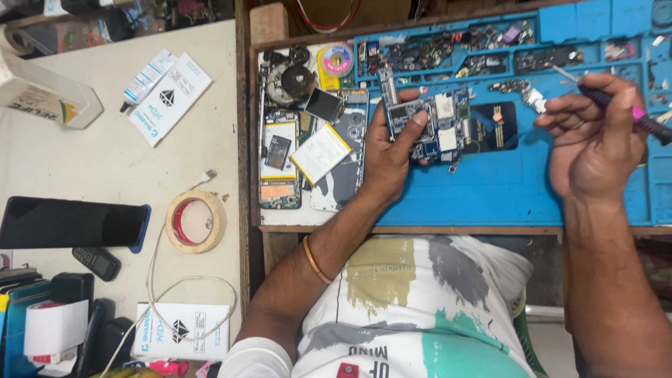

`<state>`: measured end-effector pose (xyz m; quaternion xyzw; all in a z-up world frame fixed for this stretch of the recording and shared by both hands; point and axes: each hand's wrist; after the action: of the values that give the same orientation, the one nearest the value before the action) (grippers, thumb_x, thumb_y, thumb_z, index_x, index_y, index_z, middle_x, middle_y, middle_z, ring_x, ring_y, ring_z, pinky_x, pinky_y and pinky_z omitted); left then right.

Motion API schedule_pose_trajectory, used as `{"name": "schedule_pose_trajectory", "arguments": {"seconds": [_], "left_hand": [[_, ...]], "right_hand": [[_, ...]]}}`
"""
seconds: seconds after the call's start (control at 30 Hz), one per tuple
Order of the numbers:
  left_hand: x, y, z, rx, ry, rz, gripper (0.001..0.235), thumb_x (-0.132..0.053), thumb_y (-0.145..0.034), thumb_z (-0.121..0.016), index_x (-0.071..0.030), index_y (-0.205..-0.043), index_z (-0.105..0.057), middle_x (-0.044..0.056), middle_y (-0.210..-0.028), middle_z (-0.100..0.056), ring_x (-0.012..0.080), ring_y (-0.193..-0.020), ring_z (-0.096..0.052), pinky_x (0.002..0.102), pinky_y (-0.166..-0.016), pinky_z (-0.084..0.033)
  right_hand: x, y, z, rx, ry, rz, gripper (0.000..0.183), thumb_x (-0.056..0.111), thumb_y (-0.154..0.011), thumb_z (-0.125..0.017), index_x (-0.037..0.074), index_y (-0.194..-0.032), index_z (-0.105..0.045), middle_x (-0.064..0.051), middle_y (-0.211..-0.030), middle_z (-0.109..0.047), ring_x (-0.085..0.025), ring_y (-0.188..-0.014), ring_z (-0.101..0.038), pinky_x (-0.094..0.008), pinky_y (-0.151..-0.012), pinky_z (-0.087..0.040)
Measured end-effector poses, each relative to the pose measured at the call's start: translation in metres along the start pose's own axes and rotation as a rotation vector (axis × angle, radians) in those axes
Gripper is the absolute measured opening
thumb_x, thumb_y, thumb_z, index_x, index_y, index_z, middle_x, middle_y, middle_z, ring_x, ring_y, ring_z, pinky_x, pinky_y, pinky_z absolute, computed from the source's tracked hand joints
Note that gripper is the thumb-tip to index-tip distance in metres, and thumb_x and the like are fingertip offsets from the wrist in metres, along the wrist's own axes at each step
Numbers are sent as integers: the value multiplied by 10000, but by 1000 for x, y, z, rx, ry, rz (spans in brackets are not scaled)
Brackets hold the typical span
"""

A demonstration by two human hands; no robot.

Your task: The person holds a smartphone motherboard and uses a pink-handled screwdriver to manipulate components on the circuit board. They rotate the board to access different areas and continue working on the electronics throughout the clip.

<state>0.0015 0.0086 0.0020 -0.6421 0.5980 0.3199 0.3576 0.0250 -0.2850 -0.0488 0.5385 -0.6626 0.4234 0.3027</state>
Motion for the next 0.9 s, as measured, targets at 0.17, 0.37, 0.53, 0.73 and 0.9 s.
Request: {"name": "schedule_pose_trajectory", "arguments": {"seconds": [0.17,0.37,0.53,0.73,0.9], "left_hand": [[-6,-1,-3,-5,1,22,364,-187,-1025,-675,-73,-1347,-548,39,-1026,-699,60,-760,-682,190,-495,-532],[-5,0,-2,9,-20,35,360,-184,-1022,-677,-78,-1343,-553,44,-970,-696,47,-690,-663,178,-447,-487],[-4,-1,-3,20,-25,48,350,-170,-1025,-673,-71,-1341,-560,45,-941,-698,28,-640,-631,168,-416,-437],[0,-2,1,44,50,80,338,-143,-1053,-627,-79,-1372,-535,77,-985,-704,61,-682,-662,189,-428,-460],[-1,-6,5,34,255,177,356,-140,-1066,-522,-97,-1419,-503,90,-1104,-695,114,-782,-712,226,-479,-540]], "right_hand": [[1,-3,-2,-38,-85,-40,491,471,-1227,-427,-3,-1318,-515,-234,-1072,-698,-303,-911,-697,-371,-854,-556],[7,-3,-12,26,-93,-13,508,509,-1217,-418,24,-1296,-547,-207,-1077,-715,-288,-936,-718,-379,-903,-593],[9,-6,-16,24,-132,-29,543,534,-1205,-390,25,-1272,-565,-209,-1052,-718,-287,-929,-716,-391,-902,-592],[8,-5,-14,12,-163,-42,576,560,-1187,-382,21,-1272,-568,-212,-1053,-719,-289,-948,-710,-399,-910,-575],[11,-6,-14,-28,-184,-75,629,610,-1154,-377,24,-1271,-573,-210,-1044,-722,-297,-918,-691,-402,-889,-540]]}}
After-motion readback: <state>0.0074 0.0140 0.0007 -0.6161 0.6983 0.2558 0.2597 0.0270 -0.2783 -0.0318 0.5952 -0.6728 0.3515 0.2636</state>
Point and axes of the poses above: each hand's wrist, its own y-axis away from the middle knuckle, its own z-axis out of the back of the hand, x = y × z
